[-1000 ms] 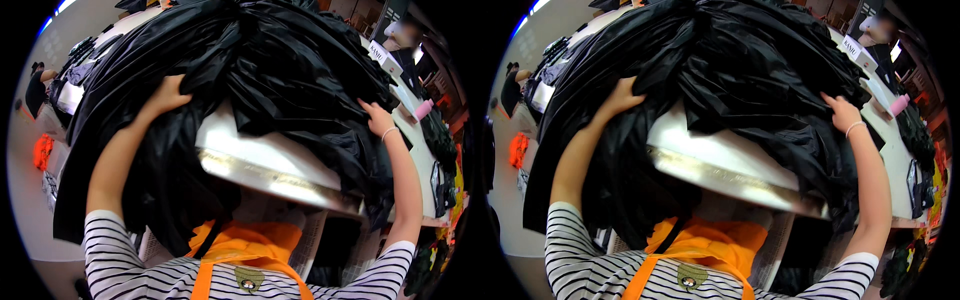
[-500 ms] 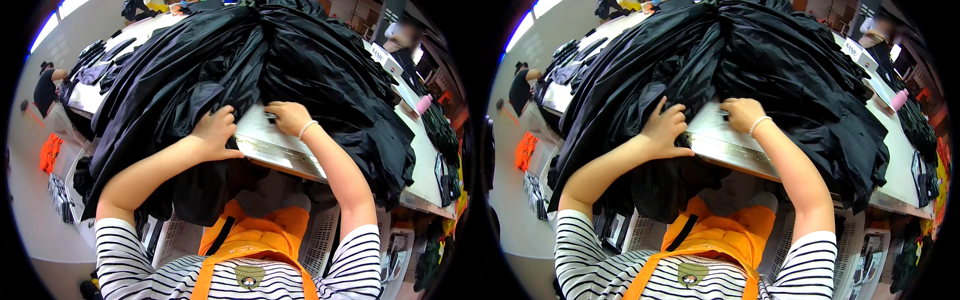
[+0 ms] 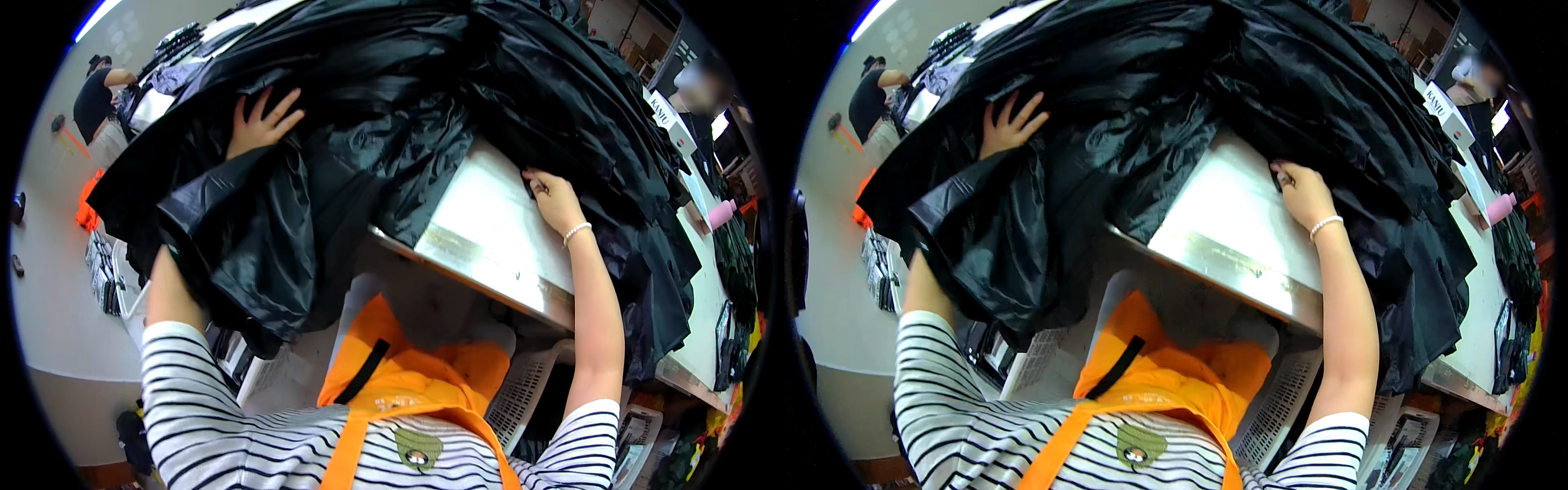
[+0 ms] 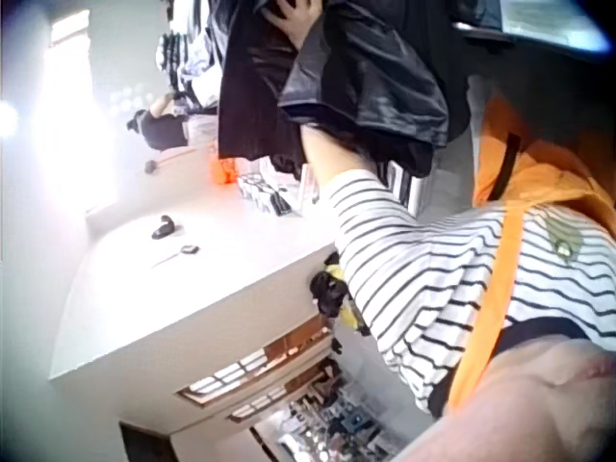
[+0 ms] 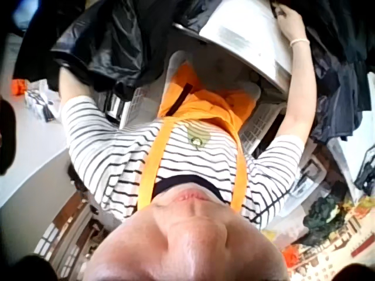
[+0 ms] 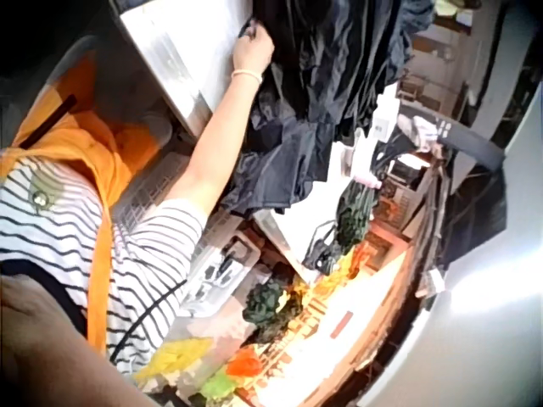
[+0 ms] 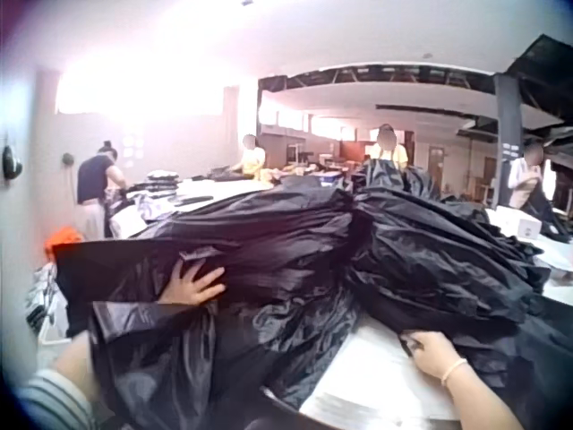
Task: The person repeatedly picks up black garments from a pile, unfolds them, and checks seams and edges by hand. They place each item back on the pile and continue with the next garment. The workspace is a table with stacked clothes and nearby storage bins.
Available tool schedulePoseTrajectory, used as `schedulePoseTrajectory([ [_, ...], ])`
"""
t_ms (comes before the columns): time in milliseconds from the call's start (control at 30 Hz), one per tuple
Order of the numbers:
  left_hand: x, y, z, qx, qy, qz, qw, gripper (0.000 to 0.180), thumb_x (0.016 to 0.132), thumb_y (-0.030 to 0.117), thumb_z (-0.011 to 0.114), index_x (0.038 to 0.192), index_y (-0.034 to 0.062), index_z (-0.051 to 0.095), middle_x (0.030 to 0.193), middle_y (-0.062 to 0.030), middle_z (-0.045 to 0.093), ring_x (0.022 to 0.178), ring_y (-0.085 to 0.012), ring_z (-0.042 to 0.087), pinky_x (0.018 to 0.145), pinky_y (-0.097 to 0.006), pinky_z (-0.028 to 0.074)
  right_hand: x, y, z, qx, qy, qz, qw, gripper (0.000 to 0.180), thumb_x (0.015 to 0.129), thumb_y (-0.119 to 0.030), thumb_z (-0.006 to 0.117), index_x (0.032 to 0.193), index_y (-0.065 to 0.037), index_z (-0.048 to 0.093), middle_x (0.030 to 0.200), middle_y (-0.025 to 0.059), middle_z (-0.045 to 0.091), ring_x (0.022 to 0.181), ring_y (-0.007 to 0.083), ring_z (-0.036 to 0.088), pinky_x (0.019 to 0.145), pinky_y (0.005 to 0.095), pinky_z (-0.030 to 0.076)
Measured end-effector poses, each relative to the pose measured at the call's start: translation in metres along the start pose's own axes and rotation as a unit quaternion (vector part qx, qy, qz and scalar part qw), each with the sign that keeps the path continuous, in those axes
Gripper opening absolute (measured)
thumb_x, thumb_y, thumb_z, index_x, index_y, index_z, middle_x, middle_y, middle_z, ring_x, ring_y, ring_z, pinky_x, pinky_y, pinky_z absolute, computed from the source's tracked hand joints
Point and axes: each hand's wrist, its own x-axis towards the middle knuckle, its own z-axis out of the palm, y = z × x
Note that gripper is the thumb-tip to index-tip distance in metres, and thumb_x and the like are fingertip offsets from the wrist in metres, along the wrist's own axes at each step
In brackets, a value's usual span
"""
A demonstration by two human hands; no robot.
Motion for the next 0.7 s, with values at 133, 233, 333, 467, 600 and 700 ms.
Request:
schedulePoseTrajectory([
  [133, 0.034, 0.008, 0.015, -0.030, -0.020, -0.040, 0.999, 0.054, 0.086, 0.030, 0.054, 0.139, 0.0306, 0.042, 0.158, 0.0044, 0.015, 0.140, -0.0331, 0.023, 0.104, -0.068, 0.018, 0.012, -0.013, -0.013, 0.021, 0.015, 0.104, 0.994, 0.027, 0.088, -0.026, 0.064, 0.098, -0.002, 0.071, 0.091, 0.0184, 0.069, 0.080, 0.0294, 0.067, 0.078, 0.0325, 0.050],
  [233, 0.065, 0.013, 0.020, -0.040, -0.106, -0.075, 0.991, 0.059, 0.084, 0.037, 0.056, 0.140, 0.0317, 0.040, 0.158, 0.0066, 0.010, 0.141, -0.0333, 0.020, 0.104, -0.069, 0.016, 0.046, 0.037, -0.010, 0.009, 0.101, 0.072, 0.992, 0.030, 0.081, -0.029, 0.072, 0.092, -0.001, 0.072, 0.088, 0.0180, 0.070, 0.081, 0.0289, 0.068, 0.078, 0.0334, 0.050],
  [333, 0.083, 0.004, 0.050, -0.059, -0.077, -0.093, 0.991, 0.057, 0.086, 0.040, 0.055, 0.140, 0.0331, 0.040, 0.158, 0.0065, 0.009, 0.141, -0.0336, 0.020, 0.103, -0.070, 0.016, 0.077, 0.043, -0.005, 0.007, 0.107, 0.099, 0.989, 0.034, 0.079, -0.029, 0.074, 0.097, -0.001, 0.071, 0.092, 0.0191, 0.070, 0.084, 0.0287, 0.068, 0.081, 0.0347, 0.050],
  [467, 0.098, 0.006, 0.072, -0.030, -0.096, -0.123, 0.987, 0.054, 0.087, 0.048, 0.050, 0.140, 0.0345, 0.041, 0.159, 0.0063, 0.007, 0.142, -0.0349, 0.017, 0.103, -0.070, 0.013, 0.114, 0.018, 0.002, 0.150, 0.114, 0.094, 0.978, 0.064, 0.076, -0.049, 0.074, 0.111, 0.004, 0.063, 0.097, 0.0166, 0.070, 0.097, 0.0307, 0.063, 0.093, 0.0347, 0.046],
  [600, 0.135, 0.026, 0.088, -0.041, -0.079, -0.106, 0.990, 0.055, 0.087, 0.050, 0.050, 0.139, 0.0332, 0.042, 0.159, 0.0051, 0.007, 0.141, -0.0362, 0.017, 0.103, -0.070, 0.012, 0.148, 0.041, -0.017, 0.063, 0.106, 0.220, 0.968, 0.087, 0.071, -0.079, 0.053, 0.094, 0.003, 0.070, 0.077, 0.0131, 0.071, 0.093, 0.0299, 0.064, 0.098, 0.0344, 0.039],
  [700, 0.143, 0.027, 0.091, -0.060, -0.086, -0.114, 0.988, 0.056, 0.087, 0.050, 0.050, 0.139, 0.0317, 0.043, 0.159, 0.0041, 0.007, 0.141, -0.0366, 0.017, 0.103, -0.070, 0.010, 0.164, 0.040, -0.013, 0.063, 0.134, 0.222, 0.964, 0.081, 0.075, -0.076, 0.052, 0.091, 0.001, 0.071, 0.075, 0.0137, 0.070, 0.091, 0.0286, 0.064, 0.096, 0.0344, 0.039],
])
